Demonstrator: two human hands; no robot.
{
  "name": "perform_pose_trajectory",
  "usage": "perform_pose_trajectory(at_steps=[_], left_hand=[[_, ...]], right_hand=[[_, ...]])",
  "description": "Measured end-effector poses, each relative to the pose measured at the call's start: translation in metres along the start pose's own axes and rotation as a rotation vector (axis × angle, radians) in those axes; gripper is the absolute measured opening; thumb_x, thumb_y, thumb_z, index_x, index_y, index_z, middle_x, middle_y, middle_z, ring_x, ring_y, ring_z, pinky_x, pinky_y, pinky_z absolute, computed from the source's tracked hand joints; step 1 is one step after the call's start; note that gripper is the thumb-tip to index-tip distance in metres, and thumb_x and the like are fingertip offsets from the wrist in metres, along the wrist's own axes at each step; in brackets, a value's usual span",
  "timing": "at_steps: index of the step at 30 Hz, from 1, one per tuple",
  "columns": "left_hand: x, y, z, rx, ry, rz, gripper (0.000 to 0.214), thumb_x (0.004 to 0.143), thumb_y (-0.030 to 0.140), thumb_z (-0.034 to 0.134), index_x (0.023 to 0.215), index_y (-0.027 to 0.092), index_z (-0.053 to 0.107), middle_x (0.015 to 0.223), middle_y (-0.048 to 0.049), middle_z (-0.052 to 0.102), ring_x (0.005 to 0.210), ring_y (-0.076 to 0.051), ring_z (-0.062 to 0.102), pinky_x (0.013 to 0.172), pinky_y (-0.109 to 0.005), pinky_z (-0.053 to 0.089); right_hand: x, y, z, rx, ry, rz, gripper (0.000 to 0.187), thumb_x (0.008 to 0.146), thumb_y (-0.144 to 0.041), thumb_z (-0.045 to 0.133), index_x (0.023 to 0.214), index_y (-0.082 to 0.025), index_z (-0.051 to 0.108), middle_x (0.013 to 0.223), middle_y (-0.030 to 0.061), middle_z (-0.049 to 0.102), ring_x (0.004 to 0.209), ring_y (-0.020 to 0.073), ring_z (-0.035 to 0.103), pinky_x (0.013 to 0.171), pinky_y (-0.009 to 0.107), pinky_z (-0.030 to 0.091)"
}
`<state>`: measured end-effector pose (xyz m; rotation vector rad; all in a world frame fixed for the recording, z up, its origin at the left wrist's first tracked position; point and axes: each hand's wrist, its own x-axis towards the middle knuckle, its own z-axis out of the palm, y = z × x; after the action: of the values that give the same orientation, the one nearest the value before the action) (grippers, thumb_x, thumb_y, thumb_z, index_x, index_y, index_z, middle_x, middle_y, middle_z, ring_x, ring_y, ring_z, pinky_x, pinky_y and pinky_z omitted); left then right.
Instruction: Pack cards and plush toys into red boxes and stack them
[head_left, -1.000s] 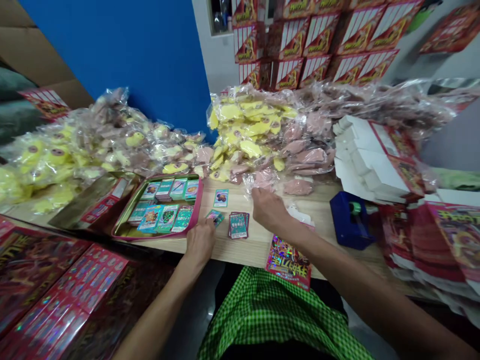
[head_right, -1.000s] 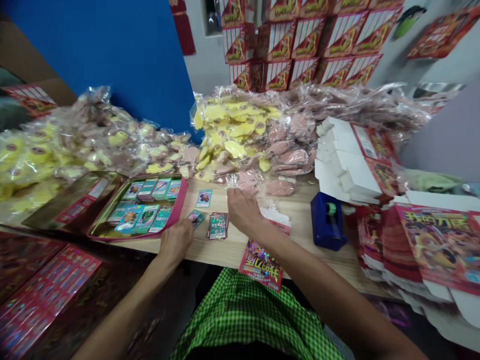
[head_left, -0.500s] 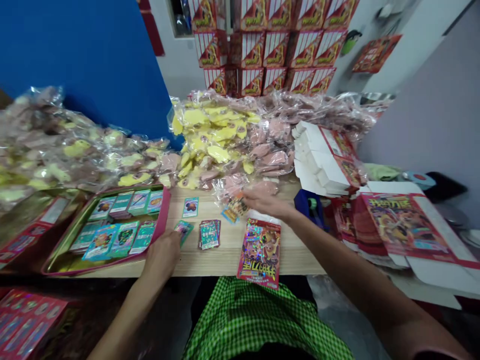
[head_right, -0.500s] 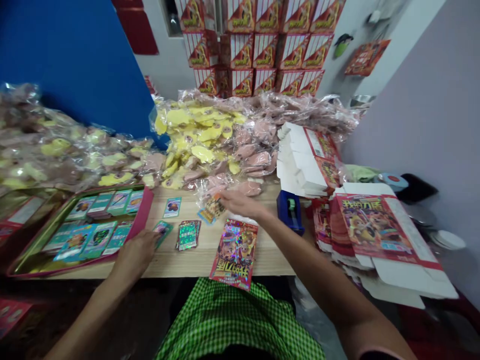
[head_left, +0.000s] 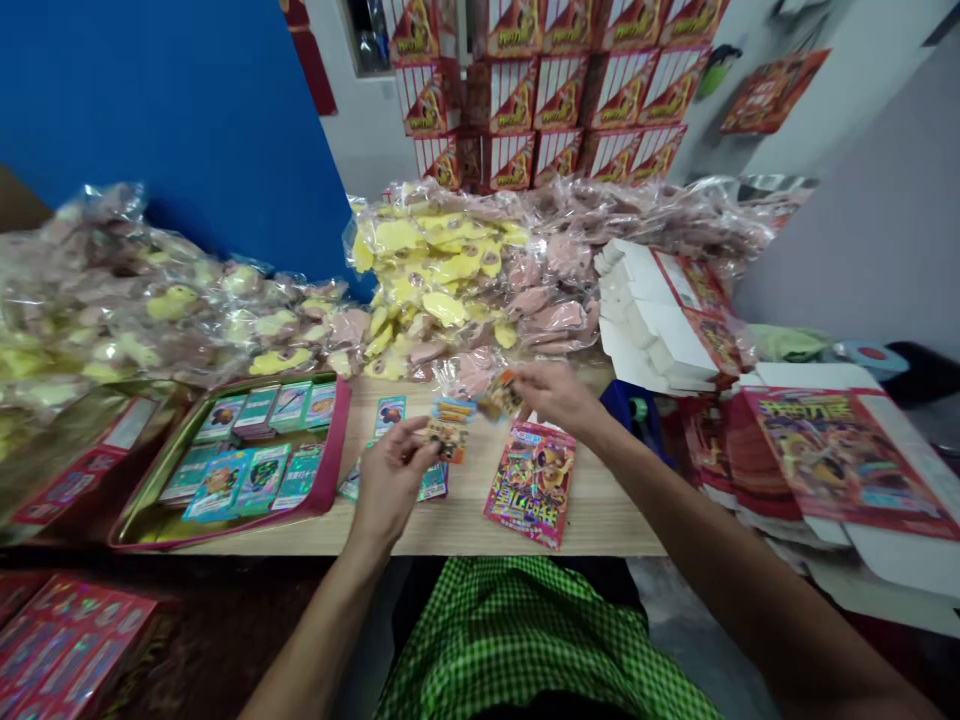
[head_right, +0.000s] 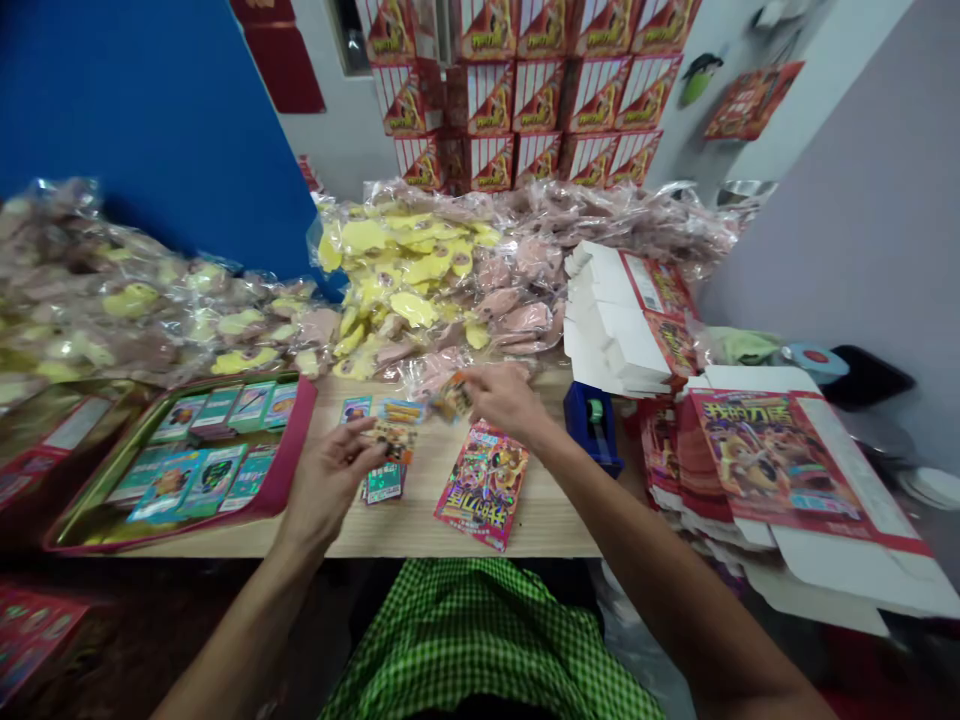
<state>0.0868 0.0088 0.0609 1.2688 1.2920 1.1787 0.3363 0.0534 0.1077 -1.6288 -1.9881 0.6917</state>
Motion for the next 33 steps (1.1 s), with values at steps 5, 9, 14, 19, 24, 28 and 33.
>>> perform_pose_trajectory(at_steps=[5,9,14,19,24,28,33], left_hand=[[0.003,0.005,0.047,-0.024,-0.23,-0.083,0.031,0.071,0.044,0.08,0.078,0.014,0.072,0.066,-0.0021,0.069,0.059,-0.013,0.059,0.058,-0.025,0.047],[0.01,0.009,0.06,-0.017,-0.424,-0.037,0.037,0.075,0.044,0.079,0.097,0.016,0.067,0.066,0.0025,0.062,0.061,-0.013,0.057,0.059,-0.024,0.046],[0.031,-0.007,0.085,0.385,-0.618,0.203,0.054,0.085,0.04,0.071,0.134,0.021,0.06,0.112,-0.0094,0.059,0.099,-0.024,0.061,0.088,-0.039,0.054],[0.038,-0.01,0.096,0.527,-0.628,0.226,0.023,0.087,0.028,0.067,0.107,0.016,0.068,0.109,-0.0107,0.057,0.101,-0.025,0.06,0.096,-0.044,0.052],[-0.009,0.043,0.06,0.423,-0.56,0.487,0.014,0.097,0.024,0.059,0.089,0.022,0.07,0.115,-0.0097,0.062,0.115,-0.026,0.059,0.095,-0.04,0.052],[-0.042,0.072,0.032,0.436,-0.364,0.802,0.012,0.095,0.015,0.063,0.096,0.025,0.07,0.109,-0.0069,0.066,0.101,-0.021,0.063,0.08,-0.029,0.053],[-0.041,0.055,0.02,0.496,-0.184,0.866,0.017,0.094,0.012,0.065,0.102,0.025,0.071,0.121,-0.0073,0.063,0.109,-0.02,0.062,0.085,-0.029,0.053]], right_hand=[[-0.023,-0.015,-0.007,0.082,-0.221,-0.168,0.023,0.098,-0.014,0.045,0.083,-0.017,0.062,0.071,0.0014,0.066,0.059,0.0128,0.059,0.055,0.021,0.04],[-0.057,-0.007,-0.032,-0.117,-0.007,-0.252,0.021,0.086,-0.003,0.048,0.073,-0.019,0.053,0.071,0.0022,0.063,0.064,0.0143,0.054,0.06,0.025,0.036],[-0.102,-0.005,-0.054,-0.032,0.287,-0.239,0.025,0.094,-0.012,0.046,0.108,-0.019,0.066,0.092,0.0044,0.074,0.077,0.0181,0.066,0.069,0.027,0.048],[-0.108,0.009,-0.047,0.011,0.522,-0.112,0.03,0.095,-0.015,0.047,0.119,-0.021,0.064,0.093,0.005,0.075,0.075,0.0202,0.069,0.068,0.032,0.053],[-0.118,-0.009,-0.038,0.179,0.716,-0.175,0.015,0.099,-0.017,0.054,0.112,-0.025,0.055,0.094,0.0032,0.07,0.083,0.0198,0.07,0.07,0.03,0.057],[-0.123,-0.043,-0.04,-0.066,0.638,-0.442,0.028,0.094,-0.005,0.051,0.112,-0.025,0.057,0.094,0.0039,0.069,0.084,0.0205,0.068,0.074,0.034,0.057],[-0.113,-0.052,-0.031,-0.38,0.396,-0.647,0.022,0.091,-0.015,0.052,0.109,-0.019,0.063,0.125,0.0164,0.066,0.116,0.0348,0.062,0.094,0.053,0.052]])
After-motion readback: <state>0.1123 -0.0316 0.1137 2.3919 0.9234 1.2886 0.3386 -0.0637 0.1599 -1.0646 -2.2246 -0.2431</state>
